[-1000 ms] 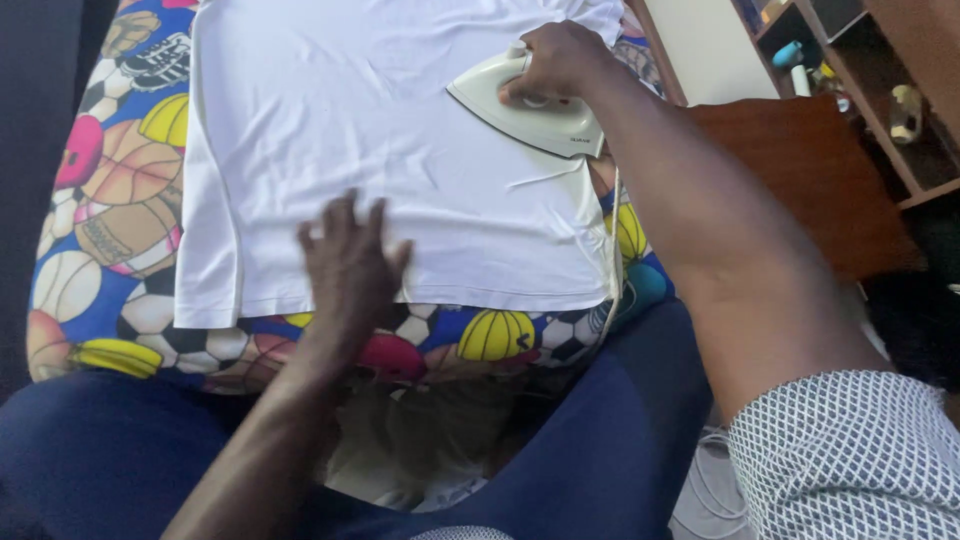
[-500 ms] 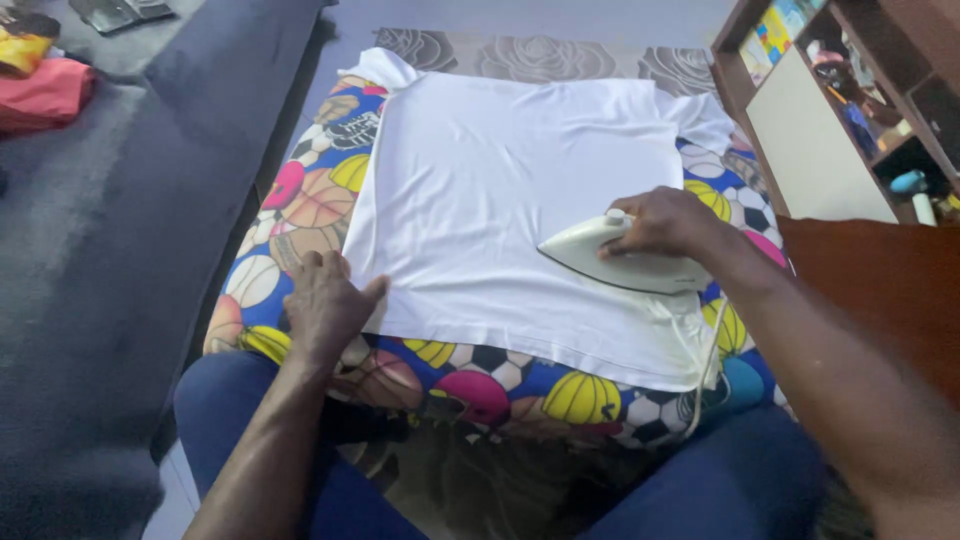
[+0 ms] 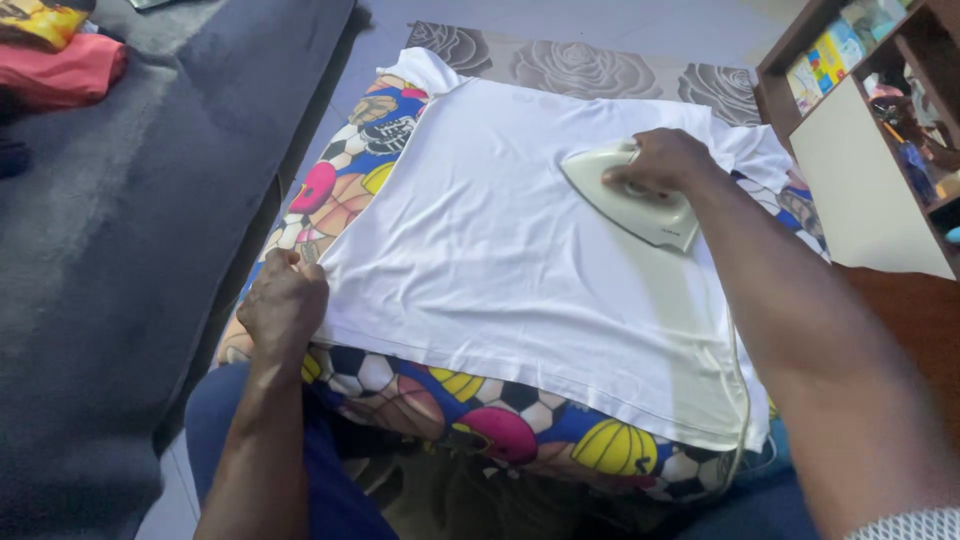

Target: Iron a white t-shirt on a patterned ironing surface.

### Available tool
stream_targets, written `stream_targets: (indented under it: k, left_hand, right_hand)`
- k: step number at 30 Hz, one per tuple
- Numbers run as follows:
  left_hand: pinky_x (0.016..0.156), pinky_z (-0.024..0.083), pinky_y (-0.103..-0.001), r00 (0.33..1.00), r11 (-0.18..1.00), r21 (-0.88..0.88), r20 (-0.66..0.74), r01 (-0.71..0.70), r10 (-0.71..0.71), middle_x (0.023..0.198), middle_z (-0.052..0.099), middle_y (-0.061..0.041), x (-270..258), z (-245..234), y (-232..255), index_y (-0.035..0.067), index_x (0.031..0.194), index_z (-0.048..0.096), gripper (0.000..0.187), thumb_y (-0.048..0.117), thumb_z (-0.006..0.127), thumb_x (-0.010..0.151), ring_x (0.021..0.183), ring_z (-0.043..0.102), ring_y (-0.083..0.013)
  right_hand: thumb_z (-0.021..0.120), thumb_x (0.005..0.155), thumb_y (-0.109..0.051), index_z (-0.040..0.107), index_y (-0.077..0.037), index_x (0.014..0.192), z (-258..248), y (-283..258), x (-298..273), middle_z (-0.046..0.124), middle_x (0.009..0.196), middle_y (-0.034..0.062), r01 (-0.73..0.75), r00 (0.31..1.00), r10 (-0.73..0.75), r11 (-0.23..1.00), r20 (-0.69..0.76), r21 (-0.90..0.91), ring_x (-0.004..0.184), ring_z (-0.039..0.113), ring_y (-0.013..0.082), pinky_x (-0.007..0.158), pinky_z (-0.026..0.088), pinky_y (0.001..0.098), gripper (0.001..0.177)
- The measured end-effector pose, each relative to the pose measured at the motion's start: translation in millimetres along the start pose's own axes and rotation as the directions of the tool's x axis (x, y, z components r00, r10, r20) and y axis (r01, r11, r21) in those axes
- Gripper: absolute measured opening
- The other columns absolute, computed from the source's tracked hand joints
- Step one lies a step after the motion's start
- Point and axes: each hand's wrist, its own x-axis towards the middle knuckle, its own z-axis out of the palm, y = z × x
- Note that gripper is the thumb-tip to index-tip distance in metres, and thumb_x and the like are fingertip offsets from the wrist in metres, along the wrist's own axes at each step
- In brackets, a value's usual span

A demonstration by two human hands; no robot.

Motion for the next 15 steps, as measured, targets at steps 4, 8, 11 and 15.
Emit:
stream_targets:
  k: [4,8,11,15]
  left_hand:
    - [0.095,0.046,-0.055,0.988,0.989,-0.031,-0.064,-0.144,0.142,0.118,0.070,-0.022,13.1,8.0,12.8,0.006,0.120,0.069,0.051,0.050,0.063,0.096,0.112,0.065,-0.0419]
    - [0.092,0.048,-0.053,0.980,0.981,0.037,0.072,-0.188,0.185,0.110,0.073,-0.021,29.9,26.2,32.7,0.005,0.121,0.067,0.061,0.055,0.071,0.085,0.107,0.068,-0.0387]
    - [0.089,0.050,-0.053,0.981,0.985,0.018,0.097,-0.170,0.168,0.105,0.074,-0.021,38.8,42.5,19.2,0.009,0.119,0.070,0.050,0.051,0.066,0.093,0.103,0.069,-0.0401]
    - [0.087,0.050,-0.052,0.985,0.987,-0.080,0.090,-0.142,0.149,0.102,0.074,-0.019,36.8,32.9,15.4,0.010,0.109,0.073,0.045,0.051,0.066,0.093,0.102,0.070,-0.0392]
  right_hand:
    - [0.080,0.066,-0.065,0.076,-0.014,0.116,18.7,-22.0,-33.0,0.079,0.100,0.0130,0.314,0.945,-0.305,0.947,0.119,-0.065,0.092,0.075,0.0311,0.082,0.057,0.0429,0.071]
    - [0.076,0.062,-0.068,0.078,-0.024,0.115,18.3,-44.7,-70.0,0.079,0.100,0.0076,0.367,0.924,-0.359,0.929,0.130,-0.047,0.097,0.074,0.0289,0.086,0.055,0.0432,0.069]
    - [0.077,0.071,-0.072,0.075,-0.014,0.117,26.4,-30.2,-3.9,0.078,0.101,0.0142,0.351,0.934,-0.356,0.912,0.014,-0.212,0.099,0.073,0.0333,0.089,0.055,0.0449,0.074]
    - [0.084,0.069,-0.070,0.074,-0.011,0.117,11.2,-31.7,47.1,0.074,0.099,0.0153,0.290,0.921,-0.330,0.936,-0.206,-0.200,0.091,0.070,0.0345,0.078,0.053,0.0467,0.077]
